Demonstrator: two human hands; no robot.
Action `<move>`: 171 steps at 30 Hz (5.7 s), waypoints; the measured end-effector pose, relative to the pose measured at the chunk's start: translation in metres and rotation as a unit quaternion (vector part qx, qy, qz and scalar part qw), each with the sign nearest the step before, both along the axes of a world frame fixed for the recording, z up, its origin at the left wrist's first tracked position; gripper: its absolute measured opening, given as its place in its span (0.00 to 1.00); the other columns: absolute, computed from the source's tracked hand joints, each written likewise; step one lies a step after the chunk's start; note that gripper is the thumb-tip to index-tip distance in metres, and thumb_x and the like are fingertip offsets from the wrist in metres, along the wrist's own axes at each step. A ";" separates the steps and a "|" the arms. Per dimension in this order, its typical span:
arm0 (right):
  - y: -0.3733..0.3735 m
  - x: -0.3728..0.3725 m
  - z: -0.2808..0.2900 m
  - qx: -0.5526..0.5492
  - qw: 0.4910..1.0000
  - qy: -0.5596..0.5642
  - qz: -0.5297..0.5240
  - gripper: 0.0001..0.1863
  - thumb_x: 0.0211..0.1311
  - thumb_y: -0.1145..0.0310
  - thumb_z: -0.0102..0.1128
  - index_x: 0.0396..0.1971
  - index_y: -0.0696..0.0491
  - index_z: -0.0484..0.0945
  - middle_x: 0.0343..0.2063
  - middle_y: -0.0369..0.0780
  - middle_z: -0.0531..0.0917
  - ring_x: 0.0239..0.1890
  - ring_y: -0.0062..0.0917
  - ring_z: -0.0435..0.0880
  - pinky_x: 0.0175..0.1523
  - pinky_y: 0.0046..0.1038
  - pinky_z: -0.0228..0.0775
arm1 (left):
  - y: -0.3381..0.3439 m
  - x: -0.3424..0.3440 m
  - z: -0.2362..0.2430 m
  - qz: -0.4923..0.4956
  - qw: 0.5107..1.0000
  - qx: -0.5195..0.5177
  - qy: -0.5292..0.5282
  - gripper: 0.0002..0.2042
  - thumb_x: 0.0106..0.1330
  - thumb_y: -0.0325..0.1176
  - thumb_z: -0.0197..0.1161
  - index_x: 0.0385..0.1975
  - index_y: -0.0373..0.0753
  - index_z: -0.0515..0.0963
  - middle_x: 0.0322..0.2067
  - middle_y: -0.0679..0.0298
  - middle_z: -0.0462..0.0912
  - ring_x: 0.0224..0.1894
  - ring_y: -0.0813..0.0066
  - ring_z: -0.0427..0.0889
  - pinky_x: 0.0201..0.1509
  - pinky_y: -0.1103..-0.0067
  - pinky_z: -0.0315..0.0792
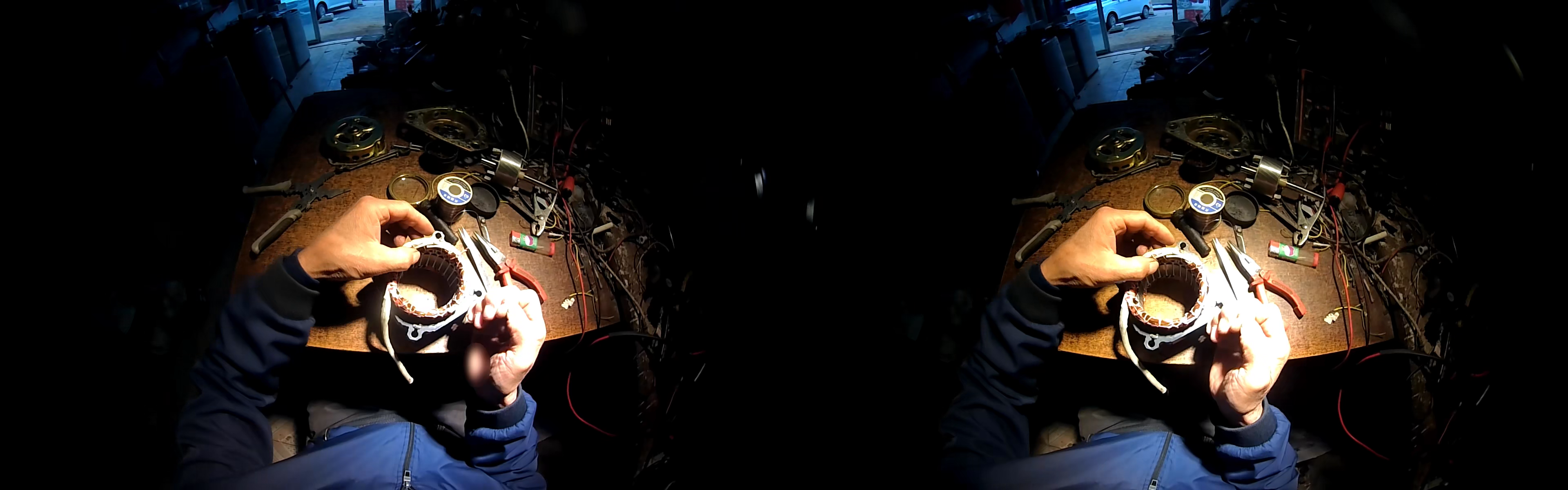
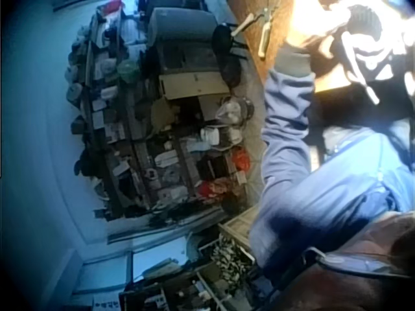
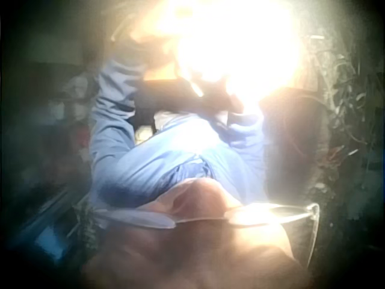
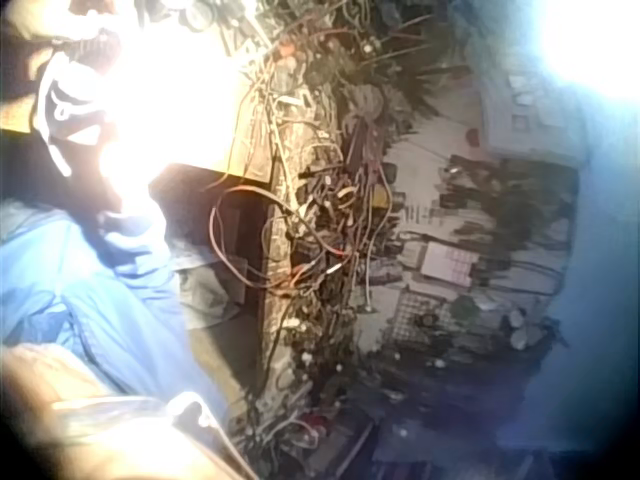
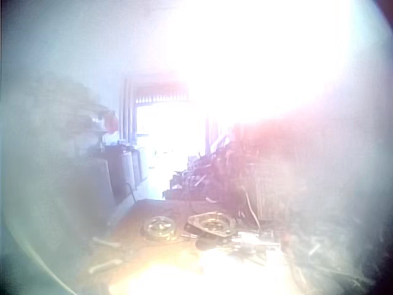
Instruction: The person manipulates a cylindrical electrical component, likely a motor stator, using their hands and pliers. They carefully thread and adjust thin copper wires within the component's slots, occasionally using pliers to pull or secure the wires. The workspace is cluttered with tools and parts.
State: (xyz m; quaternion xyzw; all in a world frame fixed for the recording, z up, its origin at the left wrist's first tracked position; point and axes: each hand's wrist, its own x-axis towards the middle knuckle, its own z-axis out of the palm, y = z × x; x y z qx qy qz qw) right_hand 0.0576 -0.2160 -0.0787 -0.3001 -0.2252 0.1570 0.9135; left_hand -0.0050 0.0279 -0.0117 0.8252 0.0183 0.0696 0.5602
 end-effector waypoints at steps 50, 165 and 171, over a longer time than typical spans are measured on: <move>0.001 0.000 -0.003 0.013 1.000 -0.006 0.000 0.07 0.76 0.71 0.56 0.38 0.58 0.73 0.32 0.42 0.77 0.33 0.27 0.76 0.41 0.31 0.73 | -0.023 0.009 -0.010 0.108 0.990 0.037 -0.080 0.07 0.69 0.30 0.74 0.41 0.34 0.88 0.39 0.63 0.89 0.41 0.78 0.85 0.46 0.79 0.79; 0.004 -0.044 0.021 -0.065 0.821 -0.519 -0.228 0.13 0.49 0.75 0.72 0.35 0.64 0.83 0.46 0.56 0.86 0.35 0.42 0.88 0.40 0.37 0.84 | -0.077 -0.025 -0.025 0.138 0.909 0.261 -0.295 0.08 0.75 0.32 0.66 0.34 0.36 0.86 0.35 0.59 0.89 0.39 0.66 0.85 0.53 0.69 0.77; -0.015 -0.001 -0.001 -0.227 0.866 -0.370 -0.250 0.11 0.57 0.81 0.70 0.39 0.63 0.82 0.39 0.49 0.86 0.34 0.38 0.88 0.39 0.33 0.84 | -0.081 -0.027 -0.026 0.157 0.919 0.226 -0.283 0.13 0.79 0.31 0.58 0.31 0.35 0.83 0.34 0.58 0.88 0.39 0.67 0.84 0.49 0.72 0.75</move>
